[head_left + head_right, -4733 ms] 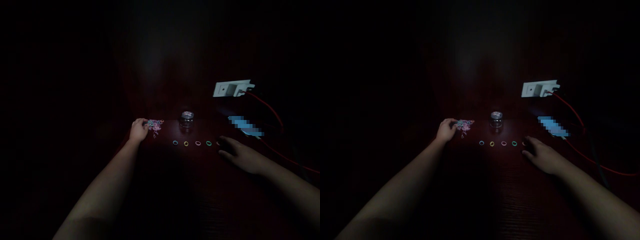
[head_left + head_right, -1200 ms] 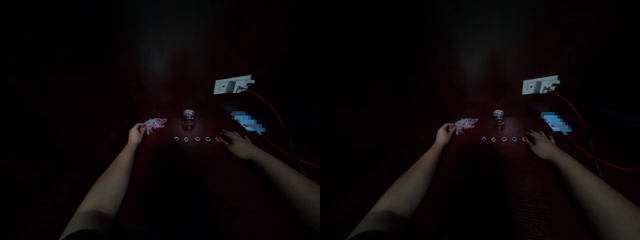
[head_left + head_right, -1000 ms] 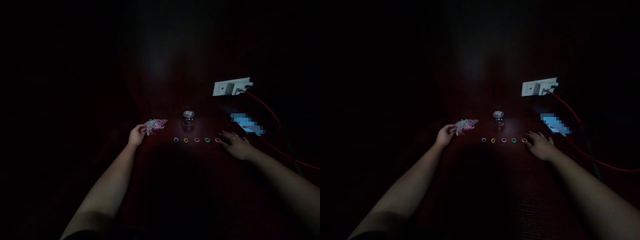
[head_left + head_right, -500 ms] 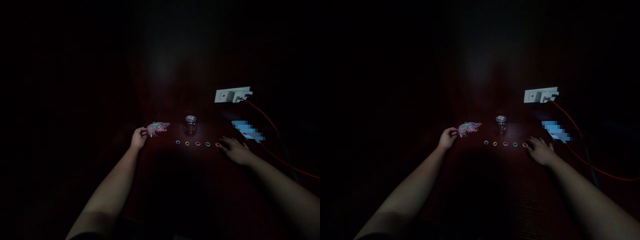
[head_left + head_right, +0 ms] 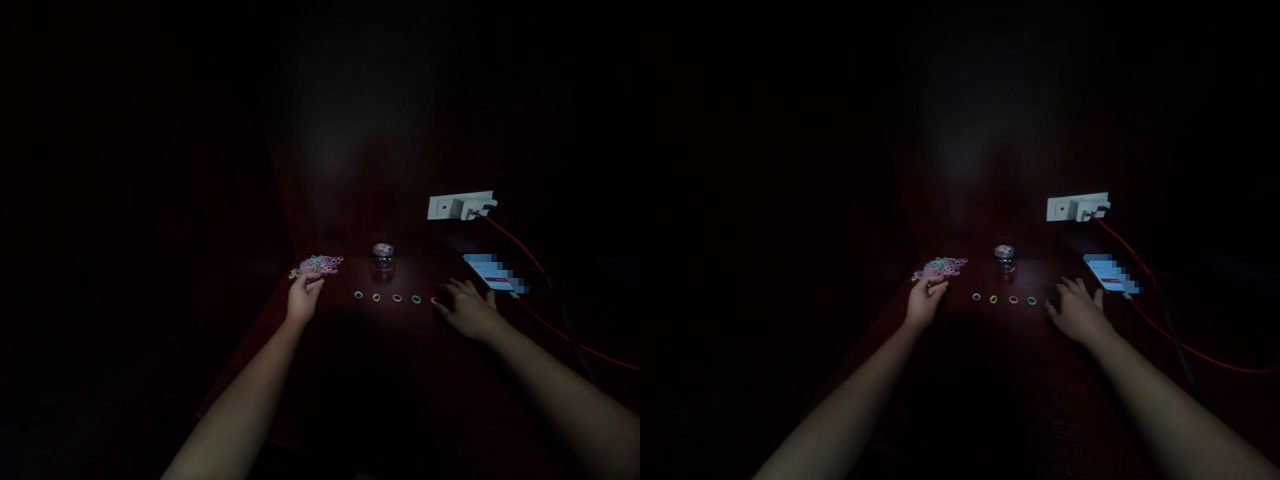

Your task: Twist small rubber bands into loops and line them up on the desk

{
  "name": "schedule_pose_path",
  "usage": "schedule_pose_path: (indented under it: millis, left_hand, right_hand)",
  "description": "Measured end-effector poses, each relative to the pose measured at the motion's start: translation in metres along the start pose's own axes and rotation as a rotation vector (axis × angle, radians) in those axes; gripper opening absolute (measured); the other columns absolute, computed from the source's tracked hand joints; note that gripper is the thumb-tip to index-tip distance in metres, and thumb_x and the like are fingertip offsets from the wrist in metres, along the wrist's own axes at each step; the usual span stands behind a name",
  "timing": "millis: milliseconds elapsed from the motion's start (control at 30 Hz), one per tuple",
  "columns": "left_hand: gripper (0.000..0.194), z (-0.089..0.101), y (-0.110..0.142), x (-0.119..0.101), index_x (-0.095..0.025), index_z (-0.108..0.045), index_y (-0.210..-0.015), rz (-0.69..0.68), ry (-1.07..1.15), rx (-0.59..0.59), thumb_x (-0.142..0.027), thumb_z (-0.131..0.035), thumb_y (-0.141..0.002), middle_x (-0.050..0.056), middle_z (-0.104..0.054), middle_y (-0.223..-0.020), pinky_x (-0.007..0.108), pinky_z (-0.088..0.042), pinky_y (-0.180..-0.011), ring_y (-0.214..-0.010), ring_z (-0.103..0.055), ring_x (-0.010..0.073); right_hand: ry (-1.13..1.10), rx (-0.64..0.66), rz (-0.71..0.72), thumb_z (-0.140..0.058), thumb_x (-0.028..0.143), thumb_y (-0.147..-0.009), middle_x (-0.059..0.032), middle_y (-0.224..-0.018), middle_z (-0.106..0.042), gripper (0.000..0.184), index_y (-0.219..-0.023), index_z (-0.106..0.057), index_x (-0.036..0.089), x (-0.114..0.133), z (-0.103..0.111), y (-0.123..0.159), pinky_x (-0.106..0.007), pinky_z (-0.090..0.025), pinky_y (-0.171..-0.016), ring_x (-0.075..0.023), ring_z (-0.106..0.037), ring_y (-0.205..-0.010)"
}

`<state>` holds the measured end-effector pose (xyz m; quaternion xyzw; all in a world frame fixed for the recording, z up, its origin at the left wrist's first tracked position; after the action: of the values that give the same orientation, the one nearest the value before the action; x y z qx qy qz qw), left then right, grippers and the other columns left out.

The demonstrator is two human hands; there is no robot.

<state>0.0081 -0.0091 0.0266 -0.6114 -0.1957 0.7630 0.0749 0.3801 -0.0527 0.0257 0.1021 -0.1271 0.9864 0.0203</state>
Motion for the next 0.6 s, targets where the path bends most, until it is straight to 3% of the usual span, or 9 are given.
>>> schedule_pose_path:
  millis: [67, 100, 167, 267, 367, 500, 600]
  left_hand:
    - [0.020, -0.036, 0.018, -0.022, -0.016, -0.058, -0.098, 0.028, 0.152, 0.047, -0.014, -0.061, -0.079, 0.010, -0.068, -0.107, 0.034, -0.053, -0.090, -0.100, -0.067, 0.0195]
    - [0.019, -0.055, 0.027, -0.034, -0.017, -0.058, -0.098, 0.023, 0.212, 0.077, -0.014, -0.061, -0.079, 0.011, -0.067, -0.111, 0.034, -0.054, -0.090, -0.101, -0.067, 0.0194]
    - [0.016, -0.091, 0.045, -0.054, -0.017, -0.058, -0.094, 0.011, 0.336, 0.122, -0.014, -0.062, -0.079, 0.011, -0.064, -0.116, 0.033, -0.055, -0.087, -0.100, -0.067, 0.0192]
    - [0.015, -0.127, 0.067, -0.072, -0.018, -0.058, -0.094, -0.021, 0.404, 0.217, -0.016, -0.062, -0.079, 0.010, -0.065, -0.113, 0.033, -0.057, -0.082, -0.099, -0.067, 0.0197]
    - [0.012, -0.135, 0.078, -0.076, -0.023, -0.061, -0.090, -0.124, 0.334, 0.279, -0.016, -0.062, -0.080, 0.007, -0.065, -0.107, 0.033, -0.058, -0.081, -0.095, -0.067, 0.0180]
    - [0.010, -0.124, 0.078, -0.072, -0.024, -0.062, -0.090, -0.152, 0.324, 0.310, -0.019, -0.061, -0.082, 0.006, -0.065, -0.104, 0.031, -0.059, -0.074, -0.091, -0.067, 0.0178]
    - [0.008, -0.119, 0.076, -0.071, -0.023, -0.062, -0.089, -0.148, 0.325, 0.335, -0.020, -0.061, -0.082, 0.006, -0.065, -0.103, 0.032, -0.058, -0.078, -0.091, -0.067, 0.0177]
  right_hand:
    - [-0.123, -0.129, 0.066, -0.050, 0.043, -0.081, -0.0137, -0.138, -0.051, 0.047, -0.120, -0.059, 0.019, 0.023, 0.012, 0.010, -0.068, -0.021, -0.106, -0.0376, -0.040, -0.131]
    - [-0.241, -0.135, 0.115, -0.051, 0.043, -0.081, -0.0125, -0.128, -0.059, 0.043, -0.115, -0.061, 0.019, 0.037, 0.016, 0.016, -0.062, -0.025, -0.107, -0.0336, -0.050, -0.122]
    - [-0.559, -0.061, 0.191, -0.053, 0.043, -0.083, -0.0105, -0.111, -0.067, 0.036, -0.107, -0.064, 0.020, 0.064, 0.019, 0.028, -0.046, -0.042, -0.099, -0.0266, -0.061, -0.104]
    - [-0.900, 0.091, 0.309, -0.057, 0.039, -0.081, -0.0071, -0.093, -0.070, 0.031, -0.103, -0.066, 0.018, 0.097, 0.020, 0.042, -0.036, -0.050, -0.084, -0.0225, -0.064, -0.088]
    - [-1.046, 0.161, 0.365, -0.054, 0.040, -0.084, -0.0029, -0.075, -0.068, 0.027, -0.093, -0.069, 0.019, 0.107, 0.019, 0.048, -0.033, -0.050, -0.073, -0.0199, -0.062, -0.074]
    - [-1.089, 0.137, 0.294, -0.055, 0.045, -0.084, -0.0031, -0.071, -0.066, 0.031, -0.082, -0.069, 0.018, 0.099, 0.019, 0.047, -0.031, -0.048, -0.066, -0.0179, -0.060, -0.068]
    - [-1.078, 0.107, 0.254, -0.056, 0.047, -0.083, -0.0032, -0.071, -0.066, 0.032, -0.083, -0.068, 0.018, 0.094, 0.020, 0.045, -0.030, -0.048, -0.066, -0.0172, -0.060, -0.068]
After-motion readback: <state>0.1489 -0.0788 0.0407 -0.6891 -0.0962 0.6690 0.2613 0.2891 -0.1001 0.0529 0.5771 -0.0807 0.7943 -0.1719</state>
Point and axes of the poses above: each hand's wrist, its own y-axis away from the middle knuckle, its own z-axis out of the back of the hand, x = y × z, the point moved 4 cm from there along -y, towards the middle knuckle
